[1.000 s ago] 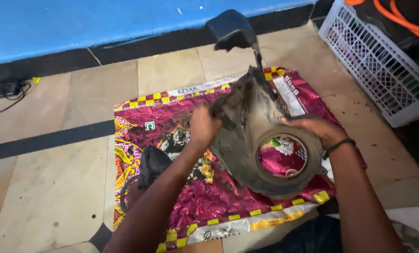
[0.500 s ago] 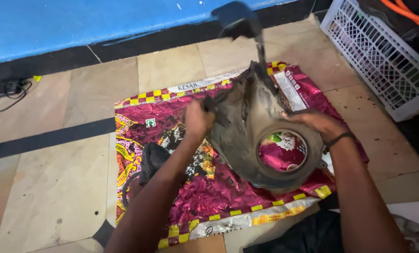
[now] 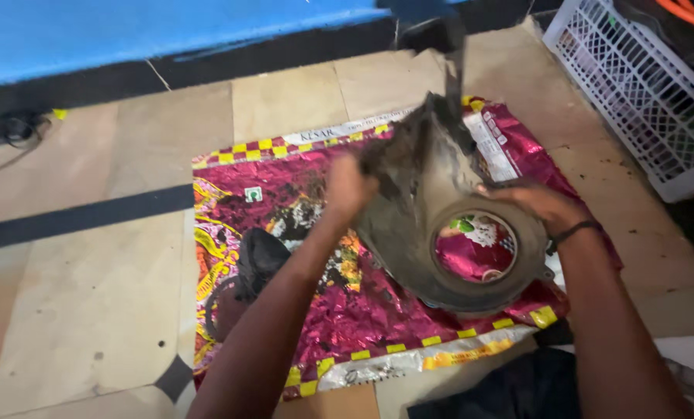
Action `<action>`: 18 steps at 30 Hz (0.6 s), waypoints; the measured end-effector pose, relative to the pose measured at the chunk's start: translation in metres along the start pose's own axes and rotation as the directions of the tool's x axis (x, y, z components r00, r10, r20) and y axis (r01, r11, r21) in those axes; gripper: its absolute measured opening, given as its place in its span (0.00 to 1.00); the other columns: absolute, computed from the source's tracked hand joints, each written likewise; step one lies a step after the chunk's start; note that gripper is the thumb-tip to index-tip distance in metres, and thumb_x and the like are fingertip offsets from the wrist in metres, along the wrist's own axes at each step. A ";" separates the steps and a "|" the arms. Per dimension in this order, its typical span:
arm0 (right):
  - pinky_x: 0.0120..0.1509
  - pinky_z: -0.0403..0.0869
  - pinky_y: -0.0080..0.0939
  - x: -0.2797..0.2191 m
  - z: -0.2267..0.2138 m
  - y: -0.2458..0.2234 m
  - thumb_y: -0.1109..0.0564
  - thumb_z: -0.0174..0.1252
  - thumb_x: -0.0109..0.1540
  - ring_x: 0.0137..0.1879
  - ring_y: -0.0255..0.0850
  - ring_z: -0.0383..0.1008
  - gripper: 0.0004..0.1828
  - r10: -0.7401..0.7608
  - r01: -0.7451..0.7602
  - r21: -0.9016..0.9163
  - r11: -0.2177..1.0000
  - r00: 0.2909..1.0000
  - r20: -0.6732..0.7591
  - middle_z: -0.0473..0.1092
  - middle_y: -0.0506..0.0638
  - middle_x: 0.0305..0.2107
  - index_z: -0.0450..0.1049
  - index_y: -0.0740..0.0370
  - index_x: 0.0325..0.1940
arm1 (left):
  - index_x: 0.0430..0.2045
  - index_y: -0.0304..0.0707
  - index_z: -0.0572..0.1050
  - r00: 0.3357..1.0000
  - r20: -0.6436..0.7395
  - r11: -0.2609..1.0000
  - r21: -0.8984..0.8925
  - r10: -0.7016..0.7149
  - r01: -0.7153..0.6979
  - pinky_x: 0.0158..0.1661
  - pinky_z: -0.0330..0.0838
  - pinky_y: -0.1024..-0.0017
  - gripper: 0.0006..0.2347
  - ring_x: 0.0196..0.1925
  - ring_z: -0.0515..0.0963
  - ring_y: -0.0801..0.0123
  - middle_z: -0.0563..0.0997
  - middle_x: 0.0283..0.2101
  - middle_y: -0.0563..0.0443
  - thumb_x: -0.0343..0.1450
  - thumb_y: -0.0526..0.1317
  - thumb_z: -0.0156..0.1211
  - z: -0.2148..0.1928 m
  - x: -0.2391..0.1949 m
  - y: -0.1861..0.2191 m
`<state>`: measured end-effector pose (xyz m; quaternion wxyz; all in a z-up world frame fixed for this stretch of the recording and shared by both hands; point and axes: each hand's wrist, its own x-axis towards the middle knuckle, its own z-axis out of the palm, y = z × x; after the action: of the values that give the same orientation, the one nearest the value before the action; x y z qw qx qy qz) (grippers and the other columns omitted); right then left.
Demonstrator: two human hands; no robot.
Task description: The person scrubs a large, dark metal component with a small brush, focusing on the interior and exterior surfaces. They rotate the object to access different areas and repeatedly dip the brush into a small container of liquid to continue the cleaning process.
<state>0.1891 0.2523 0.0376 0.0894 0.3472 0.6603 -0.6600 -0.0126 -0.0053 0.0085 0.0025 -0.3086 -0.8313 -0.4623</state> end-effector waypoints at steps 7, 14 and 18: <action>0.46 0.75 0.39 -0.005 0.004 -0.005 0.48 0.64 0.59 0.41 0.36 0.78 0.20 -0.035 0.034 0.030 0.999 0.999 0.026 0.80 0.50 0.39 0.81 0.65 0.48 | 0.31 0.22 0.79 0.993 0.058 0.985 0.130 0.105 -0.111 0.35 0.75 0.51 0.14 0.34 0.81 0.39 0.80 0.30 0.27 0.55 0.33 0.72 0.010 -0.007 -0.014; 0.46 0.76 0.39 0.004 0.002 0.002 0.50 0.64 0.59 0.40 0.36 0.78 0.21 -0.001 0.002 0.045 0.999 1.000 -0.014 0.79 0.50 0.40 0.80 0.65 0.51 | 0.28 0.31 0.81 0.958 0.282 0.994 0.110 -0.055 0.025 0.39 0.80 0.58 0.09 0.30 0.87 0.49 0.84 0.25 0.34 0.59 0.35 0.66 0.010 -0.022 0.016; 0.44 0.74 0.43 -0.001 -0.002 0.004 0.49 0.63 0.61 0.39 0.40 0.77 0.20 0.033 -0.039 -0.055 0.998 0.994 -0.108 0.79 0.51 0.39 0.79 0.62 0.53 | 0.28 0.33 0.83 0.988 0.129 0.967 0.228 0.084 -0.112 0.38 0.78 0.53 0.11 0.33 0.84 0.42 0.82 0.29 0.31 0.55 0.36 0.70 0.016 -0.027 0.018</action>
<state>0.1930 0.2538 0.0351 0.0758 0.3912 0.6764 -0.6195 0.0228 0.0001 0.0050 0.0123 -0.3738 -0.8625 -0.3410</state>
